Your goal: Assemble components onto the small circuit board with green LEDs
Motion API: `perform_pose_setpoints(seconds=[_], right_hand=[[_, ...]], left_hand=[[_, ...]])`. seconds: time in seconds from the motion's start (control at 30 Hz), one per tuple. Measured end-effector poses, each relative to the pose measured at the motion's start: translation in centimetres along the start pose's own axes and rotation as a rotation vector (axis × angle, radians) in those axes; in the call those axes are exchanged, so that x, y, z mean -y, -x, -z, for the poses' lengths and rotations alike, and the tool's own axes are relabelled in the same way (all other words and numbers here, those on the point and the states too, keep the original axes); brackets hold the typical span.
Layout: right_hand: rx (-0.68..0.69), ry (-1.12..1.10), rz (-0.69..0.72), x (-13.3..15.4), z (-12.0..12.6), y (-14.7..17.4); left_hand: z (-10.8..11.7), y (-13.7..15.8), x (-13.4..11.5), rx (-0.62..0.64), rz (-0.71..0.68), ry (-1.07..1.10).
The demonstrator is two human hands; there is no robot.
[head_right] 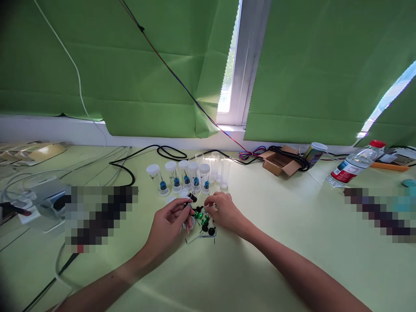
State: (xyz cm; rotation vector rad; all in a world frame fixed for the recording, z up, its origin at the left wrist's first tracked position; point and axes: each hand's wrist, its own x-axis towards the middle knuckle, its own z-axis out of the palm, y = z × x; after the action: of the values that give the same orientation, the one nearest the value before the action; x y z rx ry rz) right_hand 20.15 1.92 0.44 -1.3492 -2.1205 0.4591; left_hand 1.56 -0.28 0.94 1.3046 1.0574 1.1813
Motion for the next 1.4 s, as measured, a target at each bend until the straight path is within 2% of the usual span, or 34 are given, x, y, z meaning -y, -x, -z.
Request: perform_pose_setpoints(seconds=[0.2,0.6,0.87,1.1,1.4], right_hand=[[0.089,0.135,0.075,-0.5,0.0,0.0],[0.098,0.267,0.134,-0.8,-0.5,0.2],[0.157,0.339,0.152,-0.3,-0.2,0.2],[0.151,0.513,0.249,0.1,-0.4,0.5],[0.169,0.597,0.313,0.2,-0.3,0.6]], left_hand=[[-0.1,-0.1,0.2,-0.005,-0.006,-0.001],[0.0,-0.1,0.3,0.005,-0.015,-0.004],[0.2,-0.2,0.4,0.003,-0.023,-0.02],[0.1,-0.1,0.2,0.004,-0.02,-0.007],[0.0,-0.2,0.4,0.005,-0.031,-0.013]])
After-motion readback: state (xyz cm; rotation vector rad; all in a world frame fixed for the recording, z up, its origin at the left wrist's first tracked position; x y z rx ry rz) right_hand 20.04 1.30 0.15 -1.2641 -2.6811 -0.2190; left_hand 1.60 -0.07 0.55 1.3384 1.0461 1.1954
